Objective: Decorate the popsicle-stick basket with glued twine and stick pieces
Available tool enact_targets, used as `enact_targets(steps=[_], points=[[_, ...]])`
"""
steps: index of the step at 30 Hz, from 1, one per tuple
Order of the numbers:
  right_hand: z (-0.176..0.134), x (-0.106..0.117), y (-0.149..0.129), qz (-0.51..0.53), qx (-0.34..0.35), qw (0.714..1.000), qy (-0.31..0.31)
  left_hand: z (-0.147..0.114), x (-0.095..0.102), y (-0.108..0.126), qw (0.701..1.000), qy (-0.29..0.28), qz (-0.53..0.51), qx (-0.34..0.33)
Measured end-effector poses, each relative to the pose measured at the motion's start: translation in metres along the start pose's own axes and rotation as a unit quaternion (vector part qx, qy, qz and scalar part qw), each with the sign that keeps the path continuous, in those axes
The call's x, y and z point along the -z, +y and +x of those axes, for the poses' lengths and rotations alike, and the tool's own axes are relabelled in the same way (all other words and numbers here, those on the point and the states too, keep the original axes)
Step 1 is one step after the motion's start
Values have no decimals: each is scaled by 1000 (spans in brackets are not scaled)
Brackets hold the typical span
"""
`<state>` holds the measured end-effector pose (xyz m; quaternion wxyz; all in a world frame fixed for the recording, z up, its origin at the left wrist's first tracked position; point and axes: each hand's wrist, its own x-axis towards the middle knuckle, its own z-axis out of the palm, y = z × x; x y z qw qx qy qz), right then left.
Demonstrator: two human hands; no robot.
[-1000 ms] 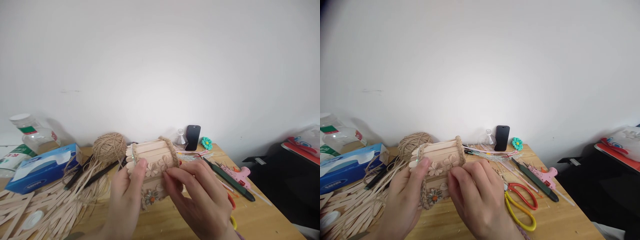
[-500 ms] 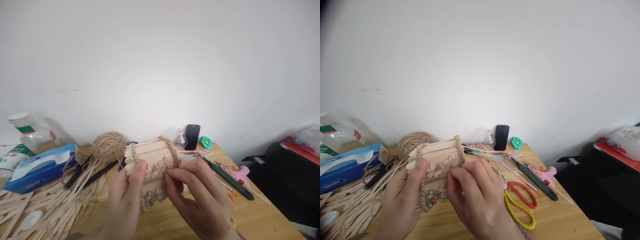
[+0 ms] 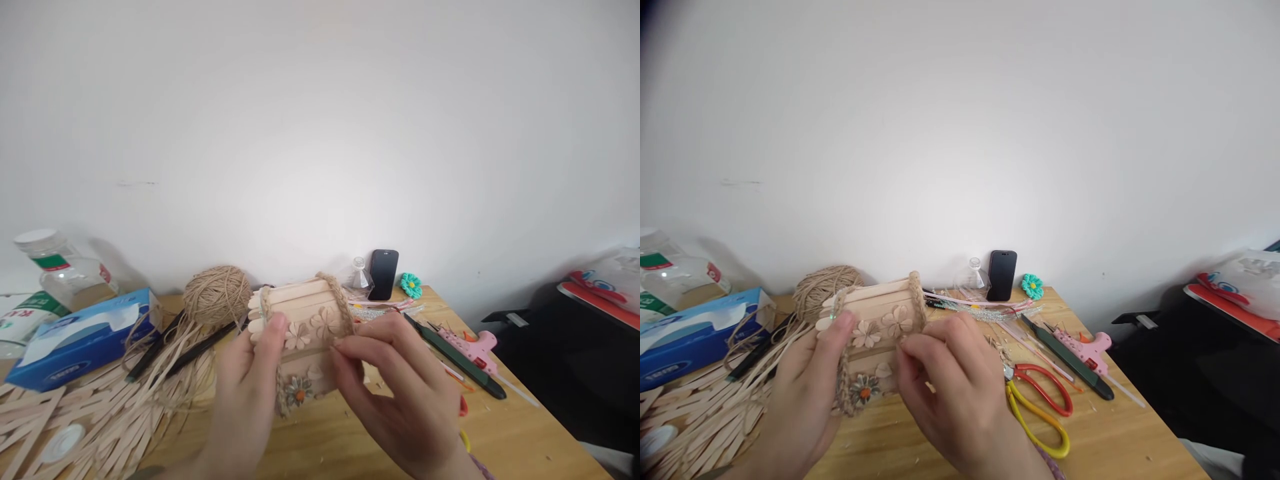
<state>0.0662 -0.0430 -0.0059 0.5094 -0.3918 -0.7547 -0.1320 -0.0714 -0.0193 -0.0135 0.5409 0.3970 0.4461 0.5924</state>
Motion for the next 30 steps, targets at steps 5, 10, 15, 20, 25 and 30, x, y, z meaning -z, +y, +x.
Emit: enact_targets(steps=[5, 10, 15, 20, 25, 30], points=[[-19, 6, 25, 171, -236, 956, -39, 3, 0, -1, 996, -14, -24, 80], [-49, 6, 38, 260, -315, 883, -232, 12, 17, -22, 983, -89, 43, 151], [-80, 8, 43, 211, -285, 883, -308, 42, 40, -34, 892, -343, 233, 182], [-87, -1, 53, 257, -283, 831, -403, 73, 35, -28, 750, -539, 367, 107], [-86, -18, 50, 259, -273, 816, -439, 75, 21, -36, 718, -476, 506, -50], [-103, -29, 45, 218, -252, 881, -337, 42, 39, -43, 801, -219, 479, -284]])
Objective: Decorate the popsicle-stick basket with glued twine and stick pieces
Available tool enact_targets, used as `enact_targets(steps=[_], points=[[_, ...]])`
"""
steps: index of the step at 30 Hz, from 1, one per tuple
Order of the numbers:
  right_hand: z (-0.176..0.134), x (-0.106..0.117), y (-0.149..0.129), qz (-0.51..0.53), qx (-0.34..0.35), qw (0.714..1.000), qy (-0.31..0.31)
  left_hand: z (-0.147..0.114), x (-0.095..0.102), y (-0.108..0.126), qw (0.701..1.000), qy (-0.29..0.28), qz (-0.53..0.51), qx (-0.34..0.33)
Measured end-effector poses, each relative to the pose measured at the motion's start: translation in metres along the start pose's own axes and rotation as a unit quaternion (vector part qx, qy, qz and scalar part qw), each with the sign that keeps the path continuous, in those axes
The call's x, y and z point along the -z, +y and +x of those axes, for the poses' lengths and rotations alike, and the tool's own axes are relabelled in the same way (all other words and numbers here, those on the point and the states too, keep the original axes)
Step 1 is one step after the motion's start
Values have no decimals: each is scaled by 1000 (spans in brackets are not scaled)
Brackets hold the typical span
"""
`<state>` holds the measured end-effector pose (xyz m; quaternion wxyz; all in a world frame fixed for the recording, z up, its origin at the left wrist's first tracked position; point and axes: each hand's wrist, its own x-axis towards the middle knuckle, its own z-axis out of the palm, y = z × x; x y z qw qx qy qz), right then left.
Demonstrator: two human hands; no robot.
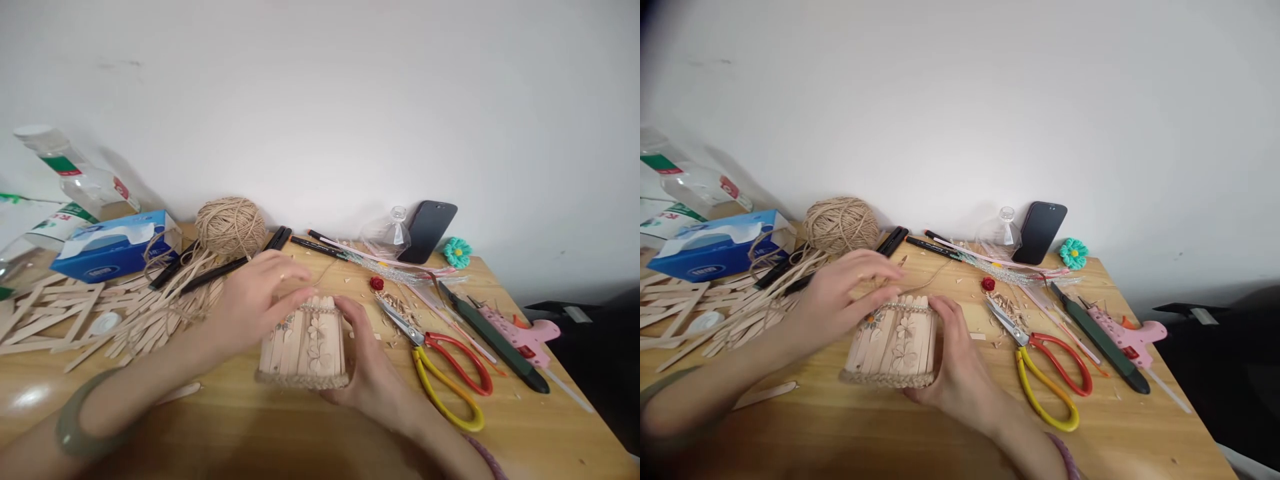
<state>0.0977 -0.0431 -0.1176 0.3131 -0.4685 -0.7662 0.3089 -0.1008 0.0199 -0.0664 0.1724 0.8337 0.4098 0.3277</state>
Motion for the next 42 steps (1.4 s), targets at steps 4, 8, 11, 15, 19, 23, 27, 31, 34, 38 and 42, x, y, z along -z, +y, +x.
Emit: enact_targets(steps=[4, 8, 11, 15, 19, 23, 27, 31, 34, 38, 42], points=[[-5, -9, 6, -19, 45, 997, 60, -30, 6, 12, 997, 3, 0, -74], [-7, -14, 5, -55, 43, 993, 92, -42, -1, 22, 999, -15, -2, -41], [-8, -15, 4, -82, 42, 990, 110, -44, -7, 25, 1000, -7, 0, -18], [-8, -15, 4, -94, 42, 988, 112, -43, -11, 27, 1000, -4, 11, -16], [-8, -16, 5, -93, 45, 988, 115, -41, -11, 26, 1000, 2, 20, -24], [-8, -16, 6, -92, 46, 988, 116, -41, -11, 26, 1000, 5, 19, -25], [-7, -16, 5, -92, 49, 988, 114, -42, -10, 27, 1000, 4, 22, -21], [-6, -14, 6, -96, 54, 988, 106, -43, -9, 26, 999, -7, 20, -25], [-6, -14, 7, -98, 55, 988, 105, -41, -6, 23, 999, -7, 18, -50], [-5, -13, 8, -94, 52, 989, 99, -31, 2, 18, 993, 2, 32, -114], [-4, -11, 9, -90, 57, 991, 85, -13, 10, 11, 981, -56, 74, -168]])
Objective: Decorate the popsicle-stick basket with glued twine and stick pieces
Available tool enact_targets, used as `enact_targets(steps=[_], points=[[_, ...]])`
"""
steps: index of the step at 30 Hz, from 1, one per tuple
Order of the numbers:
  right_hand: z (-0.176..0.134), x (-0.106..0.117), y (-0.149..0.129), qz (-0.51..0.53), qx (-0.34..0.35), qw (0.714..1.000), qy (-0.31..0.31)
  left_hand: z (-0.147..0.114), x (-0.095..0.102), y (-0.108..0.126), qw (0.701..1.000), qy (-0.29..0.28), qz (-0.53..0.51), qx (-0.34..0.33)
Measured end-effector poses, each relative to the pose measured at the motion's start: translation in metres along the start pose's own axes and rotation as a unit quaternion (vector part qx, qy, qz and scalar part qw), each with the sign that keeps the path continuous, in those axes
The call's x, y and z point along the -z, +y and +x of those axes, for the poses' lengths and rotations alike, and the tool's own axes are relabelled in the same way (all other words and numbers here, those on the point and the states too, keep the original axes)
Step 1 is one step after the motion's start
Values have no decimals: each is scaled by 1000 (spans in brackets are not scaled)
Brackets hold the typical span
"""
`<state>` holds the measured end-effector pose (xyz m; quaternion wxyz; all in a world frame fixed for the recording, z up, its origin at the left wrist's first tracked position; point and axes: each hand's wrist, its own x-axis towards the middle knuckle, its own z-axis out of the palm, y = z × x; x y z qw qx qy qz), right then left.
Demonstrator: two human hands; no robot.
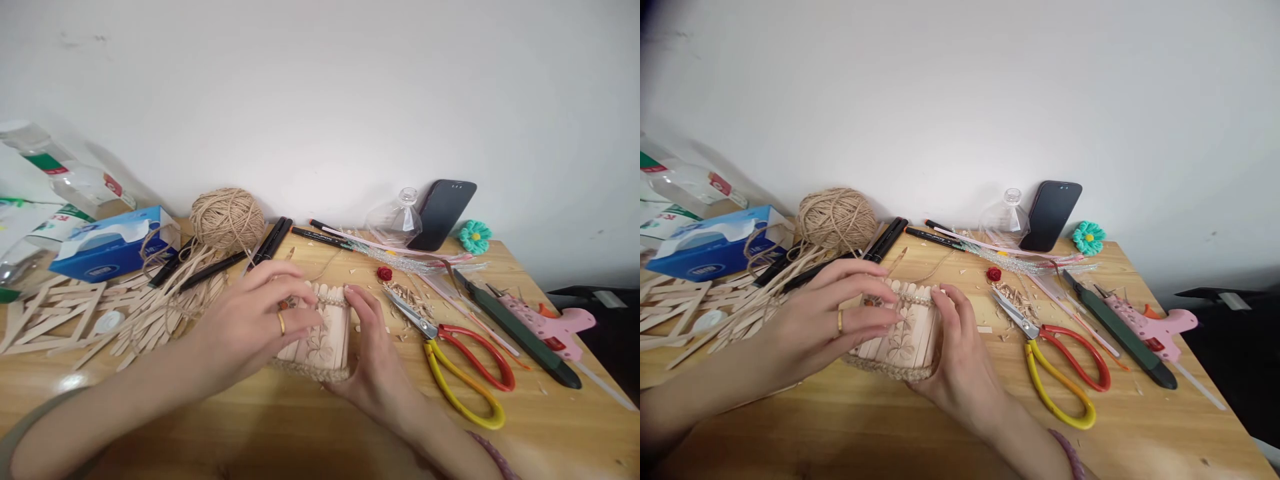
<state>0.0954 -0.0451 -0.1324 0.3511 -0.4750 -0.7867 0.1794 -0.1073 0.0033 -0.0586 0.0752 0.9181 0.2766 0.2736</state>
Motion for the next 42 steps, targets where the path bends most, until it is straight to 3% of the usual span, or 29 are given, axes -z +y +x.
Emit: enact_targets(steps=[5, 11, 17, 21, 29, 33, 38, 42], points=[[2, 3, 1, -6, 12, 1000, -15, 15, 5, -12, 992, -121, -28, -23], [5, 4, 2, 5, 16, 1000, -24, 22, 5, -15, 988, -148, -30, -29], [6, 4, 3, 6, 32, 999, -29, 26, 5, -7, 976, -169, -54, 124], [5, 5, 1, 8, 36, 999, -29, 22, 2, -4, 973, -157, -60, 157], [5, 7, 0, 10, 49, 998, -38, 4, -10, -10, 996, -32, -56, 63], [6, 7, 1, 8, 58, 998, -35, 2, -9, -8, 998, -24, -55, 33], [6, 7, 1, 0, 56, 998, -35, 3, -6, -10, 995, 4, -44, -90], [6, 7, 0, -3, 49, 998, -39, 4, 0, -15, 991, -11, -96, -91]])
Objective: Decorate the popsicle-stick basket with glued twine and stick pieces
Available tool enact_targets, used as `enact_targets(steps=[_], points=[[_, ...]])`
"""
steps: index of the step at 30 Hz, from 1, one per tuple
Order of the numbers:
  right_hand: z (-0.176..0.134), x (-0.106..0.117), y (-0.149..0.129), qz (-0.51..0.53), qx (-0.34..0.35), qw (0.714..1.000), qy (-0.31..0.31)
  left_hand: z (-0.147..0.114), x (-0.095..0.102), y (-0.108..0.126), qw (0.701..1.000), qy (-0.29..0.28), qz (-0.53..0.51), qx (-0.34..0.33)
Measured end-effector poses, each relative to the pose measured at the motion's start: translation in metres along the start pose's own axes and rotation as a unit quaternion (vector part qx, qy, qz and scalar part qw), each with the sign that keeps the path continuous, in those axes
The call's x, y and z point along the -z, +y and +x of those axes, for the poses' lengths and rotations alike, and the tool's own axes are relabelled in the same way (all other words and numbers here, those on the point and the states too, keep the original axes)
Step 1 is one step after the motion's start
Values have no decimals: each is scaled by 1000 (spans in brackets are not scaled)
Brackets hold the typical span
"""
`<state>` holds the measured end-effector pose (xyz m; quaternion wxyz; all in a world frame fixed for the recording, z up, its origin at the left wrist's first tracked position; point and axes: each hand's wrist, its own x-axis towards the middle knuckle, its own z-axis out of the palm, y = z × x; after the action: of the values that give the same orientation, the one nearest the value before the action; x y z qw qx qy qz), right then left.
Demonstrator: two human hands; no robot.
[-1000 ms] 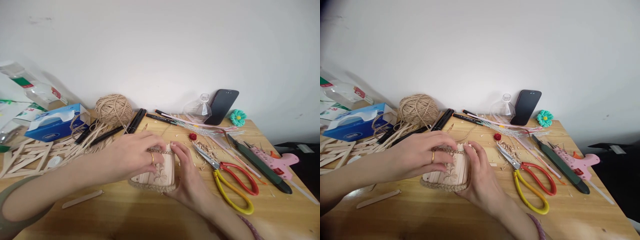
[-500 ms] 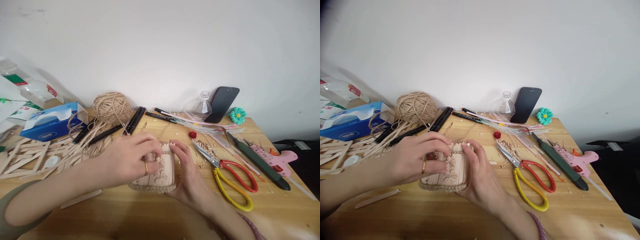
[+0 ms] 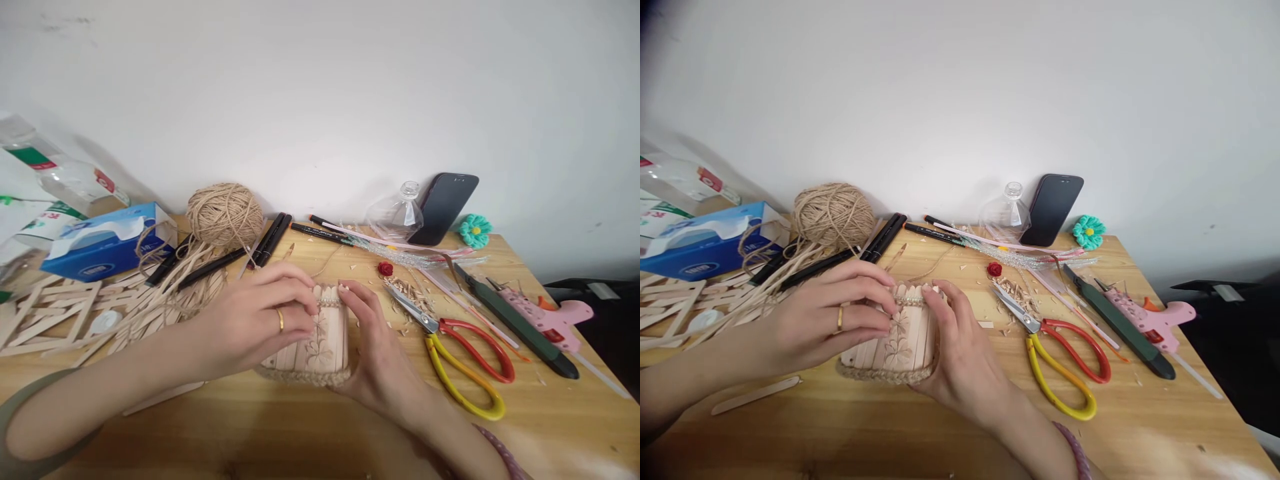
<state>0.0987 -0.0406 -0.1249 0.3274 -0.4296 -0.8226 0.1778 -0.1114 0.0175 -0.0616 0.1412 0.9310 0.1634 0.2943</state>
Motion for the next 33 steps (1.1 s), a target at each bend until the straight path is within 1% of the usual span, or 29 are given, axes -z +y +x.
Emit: enact_targets(steps=[3, 6, 11, 15, 16, 18, 20, 23, 26, 28, 31, 33], points=[[0, 0, -1, -4, -2, 1000, -1, -1, 5, 3, 1000, -18, -16, 12], [0, 0, -1, -6, -7, 1000, -1, -3, 5, 8, 1000, -24, 1, 10], [0, 0, -2, -12, -4, 1000, 2, -6, -4, 13, 998, -19, 56, 23], [1, 0, -2, -15, -5, 1000, 3, -9, -10, 15, 996, 8, 72, 51], [0, 0, -2, -16, -7, 1000, 3, -10, -10, 15, 996, 14, 75, 46], [0, 1, -2, -16, -9, 1000, 4, -13, -9, 15, 996, 18, 90, -2], [1, 1, -2, -17, -6, 1000, 3, -17, -6, 13, 991, 5, 118, -61], [1, 1, -1, -18, -4, 1000, 2, -22, 0, 9, 980, -25, 162, -111], [1, 1, -1, -17, -8, 1000, 2, -26, 3, 4, 969, -35, 203, -135], [1, 1, -1, -18, -6, 1000, 1, -28, 3, 2, 965, -29, 223, -136], [1, 1, -1, -20, 1, 1000, 5, -28, 2, 1, 967, -16, 219, -128], [2, 1, 0, -21, 2, 1000, 6, -27, -1, 1, 970, -18, 199, -137]])
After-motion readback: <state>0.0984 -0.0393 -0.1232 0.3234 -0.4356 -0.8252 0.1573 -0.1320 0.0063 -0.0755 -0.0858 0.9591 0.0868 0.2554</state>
